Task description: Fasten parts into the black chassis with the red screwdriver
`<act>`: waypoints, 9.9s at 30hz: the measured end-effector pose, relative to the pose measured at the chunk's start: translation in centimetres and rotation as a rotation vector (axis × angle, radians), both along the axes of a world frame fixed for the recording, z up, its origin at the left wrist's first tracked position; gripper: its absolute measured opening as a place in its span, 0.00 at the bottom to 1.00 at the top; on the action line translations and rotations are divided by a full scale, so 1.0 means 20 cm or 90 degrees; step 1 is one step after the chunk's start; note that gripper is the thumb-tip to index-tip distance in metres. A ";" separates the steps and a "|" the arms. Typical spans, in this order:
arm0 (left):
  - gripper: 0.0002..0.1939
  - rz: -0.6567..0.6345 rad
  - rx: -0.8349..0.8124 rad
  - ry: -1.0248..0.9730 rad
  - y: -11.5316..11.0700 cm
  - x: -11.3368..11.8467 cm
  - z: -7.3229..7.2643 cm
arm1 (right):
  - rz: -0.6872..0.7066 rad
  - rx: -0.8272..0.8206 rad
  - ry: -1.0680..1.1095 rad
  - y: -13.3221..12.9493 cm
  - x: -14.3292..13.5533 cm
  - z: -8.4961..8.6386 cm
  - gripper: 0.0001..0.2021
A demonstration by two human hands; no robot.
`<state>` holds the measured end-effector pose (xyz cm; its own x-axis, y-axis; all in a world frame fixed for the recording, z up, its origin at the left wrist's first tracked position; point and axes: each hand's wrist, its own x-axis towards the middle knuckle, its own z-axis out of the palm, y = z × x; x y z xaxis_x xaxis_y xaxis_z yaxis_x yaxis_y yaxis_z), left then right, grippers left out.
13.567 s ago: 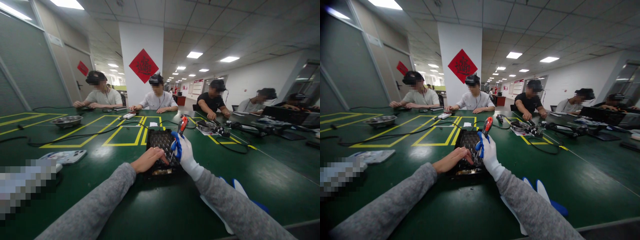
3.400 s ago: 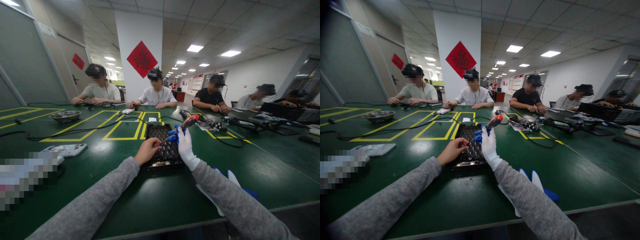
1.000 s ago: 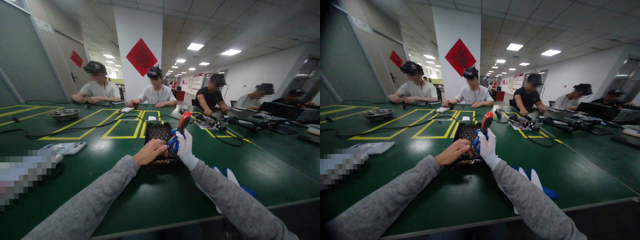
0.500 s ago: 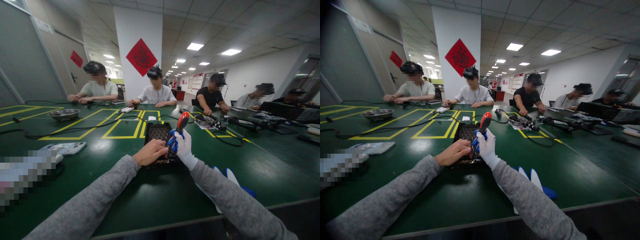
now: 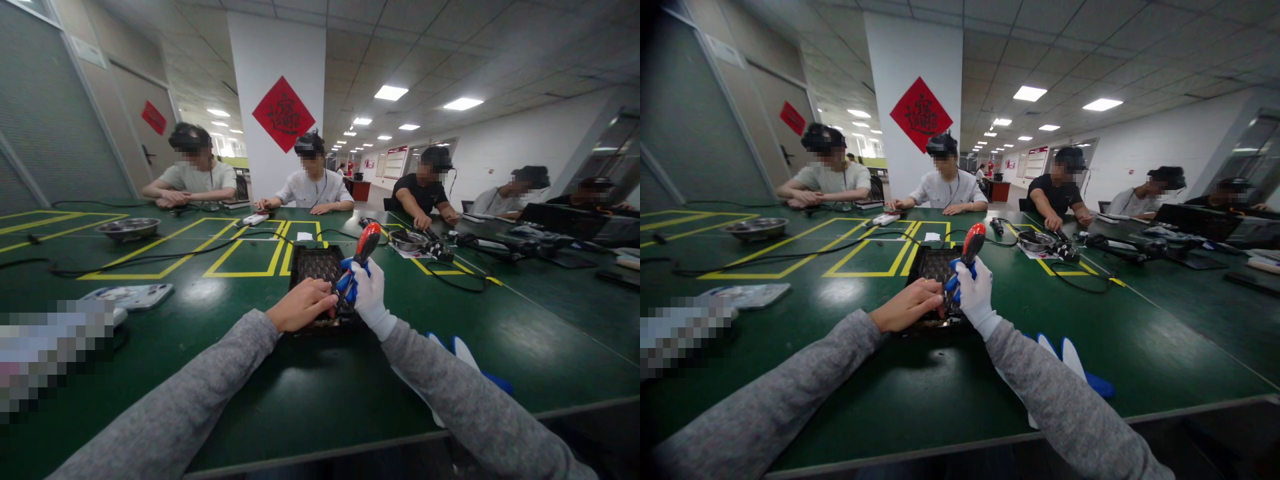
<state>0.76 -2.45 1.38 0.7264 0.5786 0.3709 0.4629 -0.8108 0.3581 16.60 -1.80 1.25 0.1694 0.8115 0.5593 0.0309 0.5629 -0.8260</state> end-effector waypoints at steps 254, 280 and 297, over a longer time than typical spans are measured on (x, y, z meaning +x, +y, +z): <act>0.12 -0.005 -0.204 -0.129 0.05 -0.02 -0.02 | 0.303 -0.118 0.119 0.02 -0.05 0.01 0.18; 0.14 0.001 -0.273 -0.169 0.07 -0.01 -0.04 | 0.323 -0.095 0.122 0.04 -0.05 -0.01 0.15; 0.08 0.033 -0.227 -0.184 0.05 -0.02 -0.04 | 0.310 -0.116 0.105 0.03 -0.05 0.00 0.17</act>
<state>0.45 -1.42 0.65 0.5899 0.7391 0.3252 0.3395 -0.5925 0.7305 15.58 -1.18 1.32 -0.1766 0.8993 0.4002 -0.3356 0.3272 -0.8834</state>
